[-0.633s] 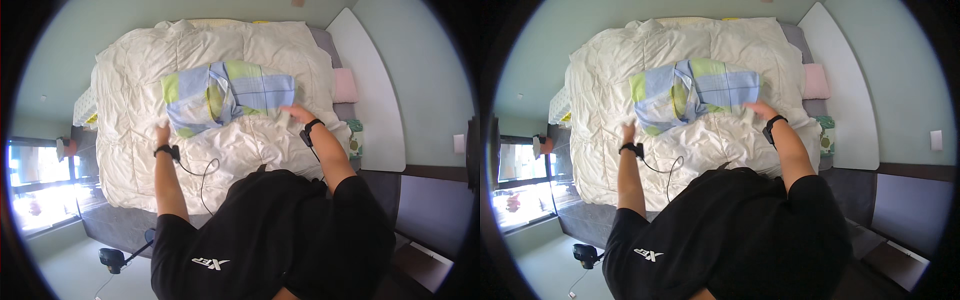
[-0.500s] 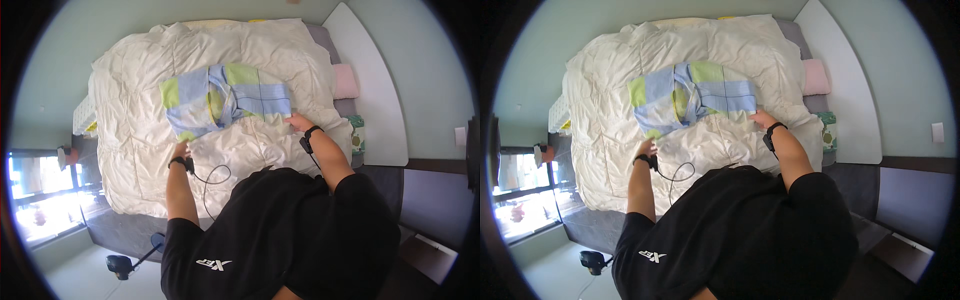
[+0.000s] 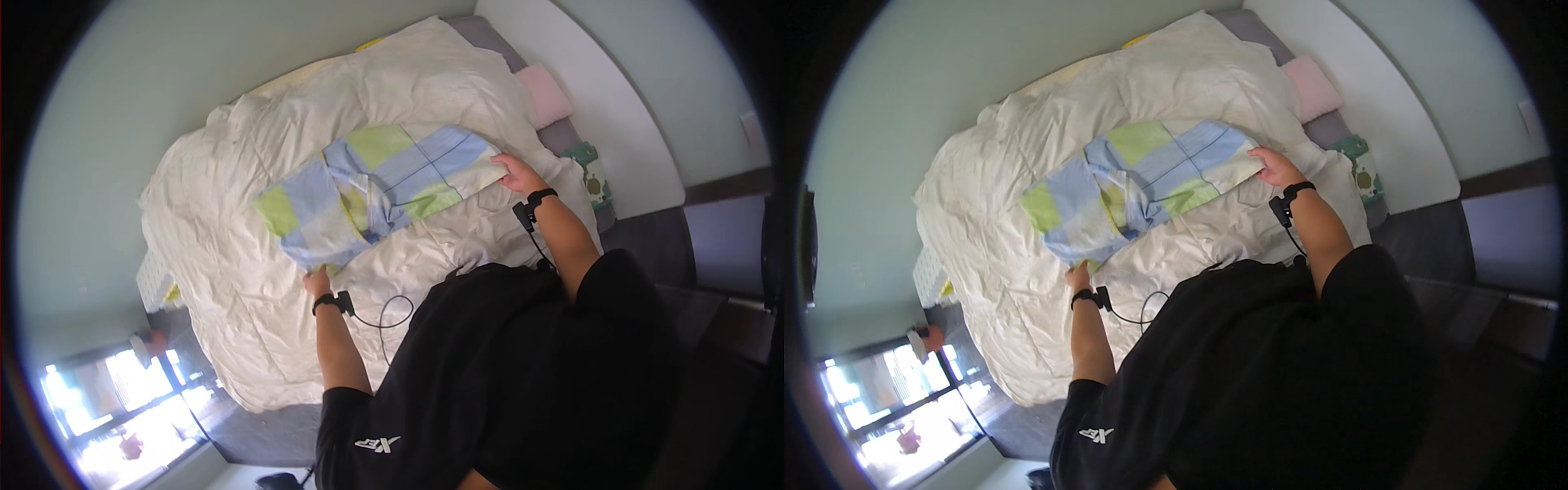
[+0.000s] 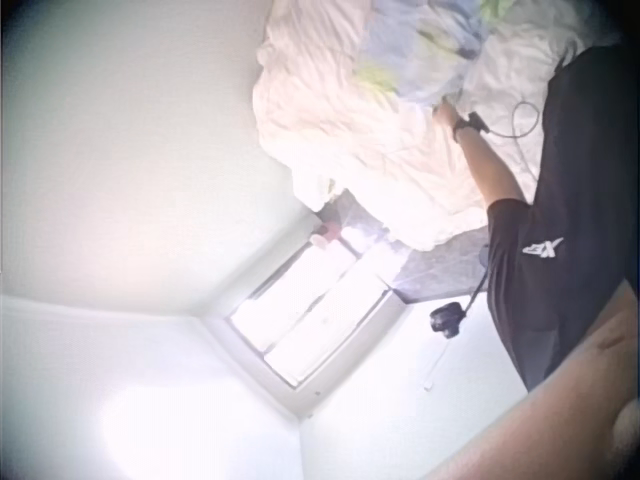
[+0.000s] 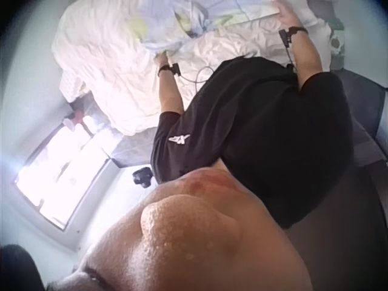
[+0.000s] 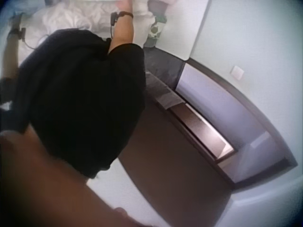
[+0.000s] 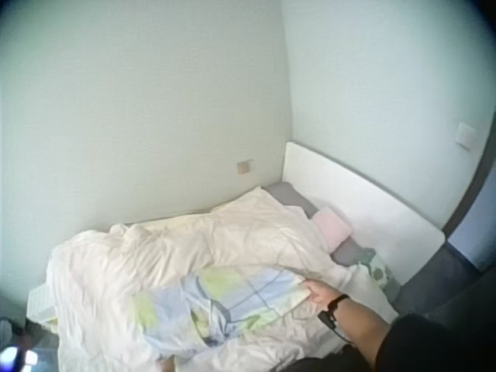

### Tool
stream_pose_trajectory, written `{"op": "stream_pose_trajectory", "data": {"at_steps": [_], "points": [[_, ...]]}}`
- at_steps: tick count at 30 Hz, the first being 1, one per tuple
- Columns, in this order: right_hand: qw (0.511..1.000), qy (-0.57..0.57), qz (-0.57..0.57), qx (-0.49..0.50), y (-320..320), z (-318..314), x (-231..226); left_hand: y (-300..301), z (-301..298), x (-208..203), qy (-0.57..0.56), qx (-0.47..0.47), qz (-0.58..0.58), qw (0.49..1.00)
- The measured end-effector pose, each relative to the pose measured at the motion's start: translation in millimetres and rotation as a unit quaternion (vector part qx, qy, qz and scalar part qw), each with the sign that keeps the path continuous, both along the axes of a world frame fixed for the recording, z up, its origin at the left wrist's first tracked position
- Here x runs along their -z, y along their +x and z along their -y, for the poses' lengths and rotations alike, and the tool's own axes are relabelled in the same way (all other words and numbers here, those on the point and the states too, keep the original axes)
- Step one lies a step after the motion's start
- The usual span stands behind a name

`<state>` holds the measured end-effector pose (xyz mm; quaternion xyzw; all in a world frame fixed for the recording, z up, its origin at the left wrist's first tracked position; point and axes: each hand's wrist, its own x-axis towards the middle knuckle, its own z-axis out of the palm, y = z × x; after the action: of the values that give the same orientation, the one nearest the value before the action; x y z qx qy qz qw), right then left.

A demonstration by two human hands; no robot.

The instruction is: The person spreads a cream-colored blanket, a checkered fabric, and a white duvet onto a bed. They then place a white pillow and a green cloth on the bed.

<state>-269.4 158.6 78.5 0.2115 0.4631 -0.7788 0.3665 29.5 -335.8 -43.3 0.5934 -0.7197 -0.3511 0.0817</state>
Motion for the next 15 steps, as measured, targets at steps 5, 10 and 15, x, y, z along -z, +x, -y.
{"op": "stream_pose_trajectory", "data": {"at_steps": [5,10,15], "points": [[0.738,0.34,-0.575,-0.097,19,-4,53,25,21,-17,0.247,-0.062,-0.176,0.951],[0.977,0.068,-0.06,0.193,22,-11,64,13,47,-36,0.186,-0.032,-0.178,0.966],[0.962,0.267,-0.048,0.017,39,-34,47,40,52,-78,0.137,-0.093,-0.2,0.966]]}}
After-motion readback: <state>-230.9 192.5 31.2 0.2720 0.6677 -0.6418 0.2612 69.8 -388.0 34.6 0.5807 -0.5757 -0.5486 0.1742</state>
